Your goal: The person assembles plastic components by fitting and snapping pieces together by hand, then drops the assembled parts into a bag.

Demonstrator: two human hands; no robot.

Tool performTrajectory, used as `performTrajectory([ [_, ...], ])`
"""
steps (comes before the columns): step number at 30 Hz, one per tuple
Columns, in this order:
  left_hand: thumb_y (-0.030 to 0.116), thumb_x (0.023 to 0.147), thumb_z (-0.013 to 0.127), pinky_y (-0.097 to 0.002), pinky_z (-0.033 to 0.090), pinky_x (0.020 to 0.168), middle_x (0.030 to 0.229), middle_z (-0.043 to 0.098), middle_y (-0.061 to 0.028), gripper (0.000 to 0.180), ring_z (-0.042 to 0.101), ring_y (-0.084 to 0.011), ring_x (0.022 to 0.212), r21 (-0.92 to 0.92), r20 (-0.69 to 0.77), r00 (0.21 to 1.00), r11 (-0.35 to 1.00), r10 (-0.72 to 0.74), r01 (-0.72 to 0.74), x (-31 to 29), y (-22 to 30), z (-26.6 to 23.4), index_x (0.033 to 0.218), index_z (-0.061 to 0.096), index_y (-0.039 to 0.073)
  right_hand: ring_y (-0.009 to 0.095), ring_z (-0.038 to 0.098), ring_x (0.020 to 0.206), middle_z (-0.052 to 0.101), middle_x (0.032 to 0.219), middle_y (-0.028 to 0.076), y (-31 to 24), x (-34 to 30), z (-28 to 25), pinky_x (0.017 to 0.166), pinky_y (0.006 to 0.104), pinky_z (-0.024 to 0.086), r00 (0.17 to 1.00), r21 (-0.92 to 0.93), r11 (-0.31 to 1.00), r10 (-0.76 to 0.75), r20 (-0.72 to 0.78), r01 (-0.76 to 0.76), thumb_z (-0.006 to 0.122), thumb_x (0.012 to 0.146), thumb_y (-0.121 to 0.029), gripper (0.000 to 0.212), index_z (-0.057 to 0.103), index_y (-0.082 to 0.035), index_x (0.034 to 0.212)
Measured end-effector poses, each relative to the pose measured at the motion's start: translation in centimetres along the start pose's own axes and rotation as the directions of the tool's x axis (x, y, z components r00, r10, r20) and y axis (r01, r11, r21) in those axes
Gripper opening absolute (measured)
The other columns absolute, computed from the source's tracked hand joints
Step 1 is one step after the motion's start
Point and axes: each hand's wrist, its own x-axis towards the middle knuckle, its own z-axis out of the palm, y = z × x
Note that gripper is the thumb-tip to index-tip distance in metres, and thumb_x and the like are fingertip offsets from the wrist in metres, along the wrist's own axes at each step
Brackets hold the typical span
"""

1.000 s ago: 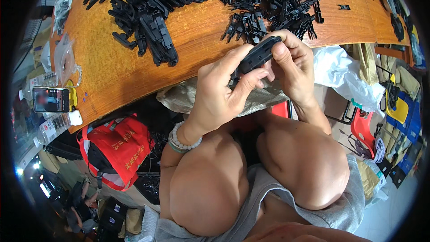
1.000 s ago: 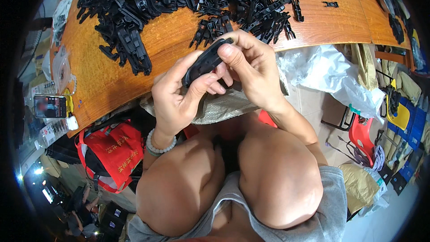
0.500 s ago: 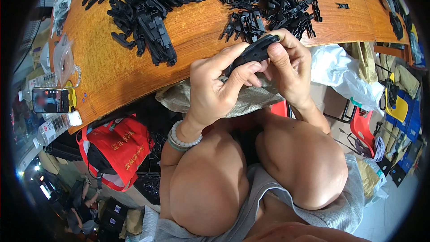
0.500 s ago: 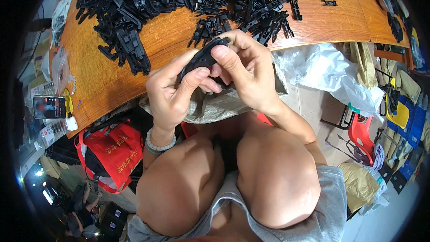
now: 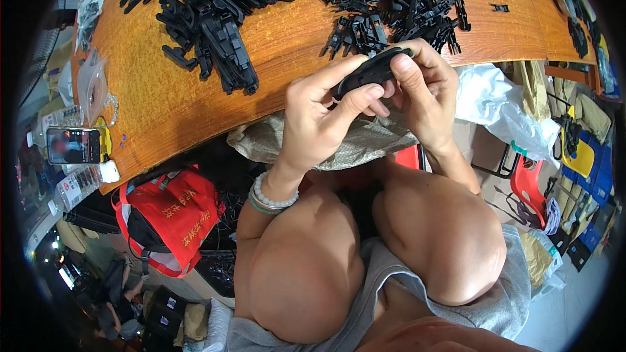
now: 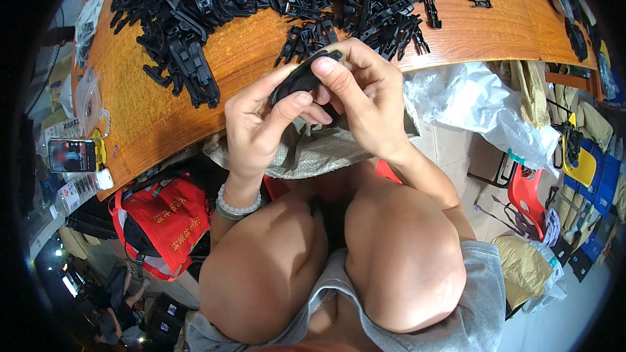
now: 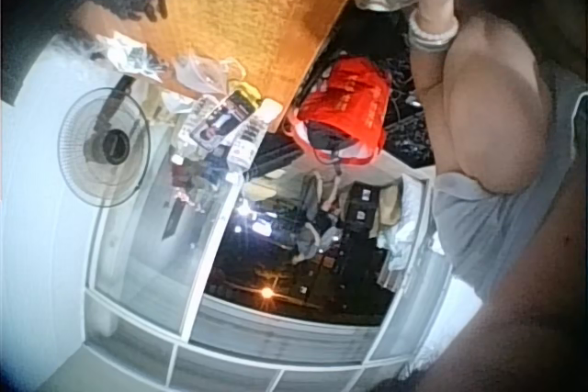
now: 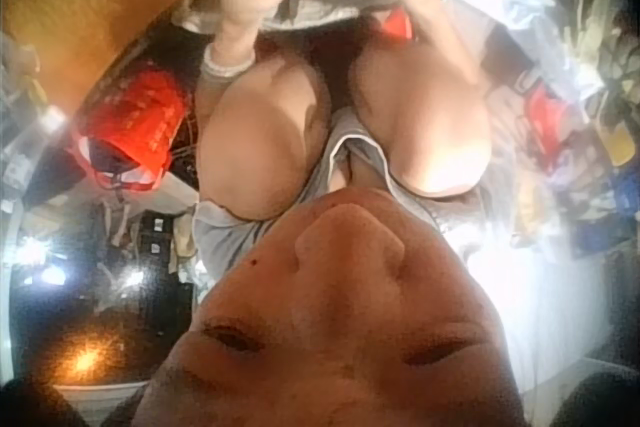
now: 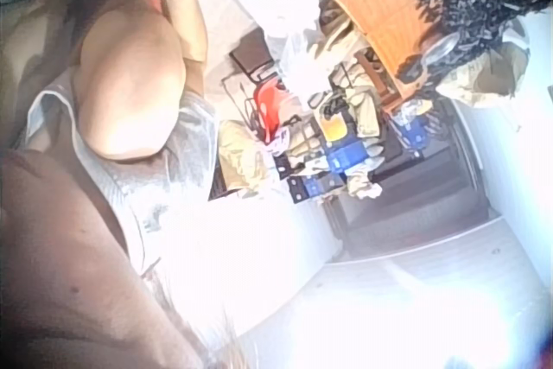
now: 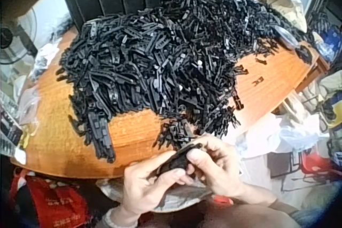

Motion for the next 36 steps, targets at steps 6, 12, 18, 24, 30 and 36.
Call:
performTrajectory([
  [6,0.001,0.085,0.059,-0.0246,0.053,0.063,0.085,0.066,-0.0124,0.025,0.065,-0.015,0.071,0.203,-0.042,0.99,0.971,0.134,-0.123,-0.2,-0.3,0.1,0.108,0.057,-0.008,0.002,0.047,0.061,0.059,0.074,0.001,-0.1,-0.1,-0.2,0.052,0.0152,0.035,0.998,-0.015,1.0,-0.023,0.063,0.024,0.055,0.09,-0.012,0.017,0.059,0.001,0.101],
  [12,0.001,0.084,0.06,-0.0292,0.053,0.071,0.095,0.064,-0.0164,0.033,0.065,-0.0194,0.079,0.577,0.195,0.923,0.722,0.333,-0.382,0.1,0.8,-0.9,0.115,0.053,-0.01,0.005,0.052,0.067,0.06,0.083,0.003,-0.7,-1.0,-1.7,0.058,0.0175,0.04,0.987,-0.069,0.994,-0.077,0.141,0.087,0.061,0.086,-0.008,0.021,0.059,0.003,0.104],
  [18,-0.003,0.078,0.063,-0.0252,0.051,0.067,0.082,0.067,-0.0131,0.023,0.067,-0.0185,0.073,0.623,-0.173,0.91,0.757,0.377,-0.195,0.0,1.7,-4.5,0.1,0.064,-0.004,0.015,0.058,0.064,0.062,0.081,0.008,-2.5,-0.9,-3.7,0.056,0.0255,0.045,0.888,-0.707,0.68,0.185,0.42,0.193,0.074,0.075,-0.017,0.025,0.064,0.002,0.088],
  [24,-0.003,0.089,0.05,-0.0246,0.052,0.069,0.086,0.066,-0.0171,0.017,0.065,-0.017,0.074,0.806,-0.166,0.868,0.571,0.468,-0.154,0.0,1.9,-4.9,0.101,0.061,-0.009,0.014,0.058,0.063,0.063,0.078,0.009,-2.9,-0.3,-5.1,0.053,0.0251,0.044,0.937,-0.676,0.69,-0.011,0.348,0.259,0.07,0.077,-0.01,0.015,0.064,0.002,0.086],
  [30,-0.001,0.088,0.054,-0.0257,0.052,0.063,0.084,0.066,-0.0164,0.014,0.065,-0.0179,0.069,0.761,-0.391,0.702,0.638,0.595,-0.118,-0.8,3.8,-7.1,0.095,0.062,-0.009,0.015,0.063,0.074,0.067,0.088,0.008,-3.4,4.9,-15.3,0.065,0.0261,0.048,0.808,-0.938,0.341,-0.569,-0.153,0.062,0.055,0.088,-0.007,0.018,0.066,-0.006,0.102],
  [36,0.002,0.087,0.057,-0.0236,0.05,0.06,0.08,0.065,-0.0146,0.016,0.063,-0.0162,0.066,0.721,-0.586,0.539,0.693,0.605,0.005,-1.2,5.9,-12.1,0.097,0.061,-0.01,0.028,0.059,0.098,0.06,0.11,0.008,-0.1,9.1,-22.1,0.082,0.036,0.047,0.906,-0.978,-0.205,-0.418,0.061,-0.029,0.048,0.087,-0.005,0.029,0.061,-0.011,0.111],
])
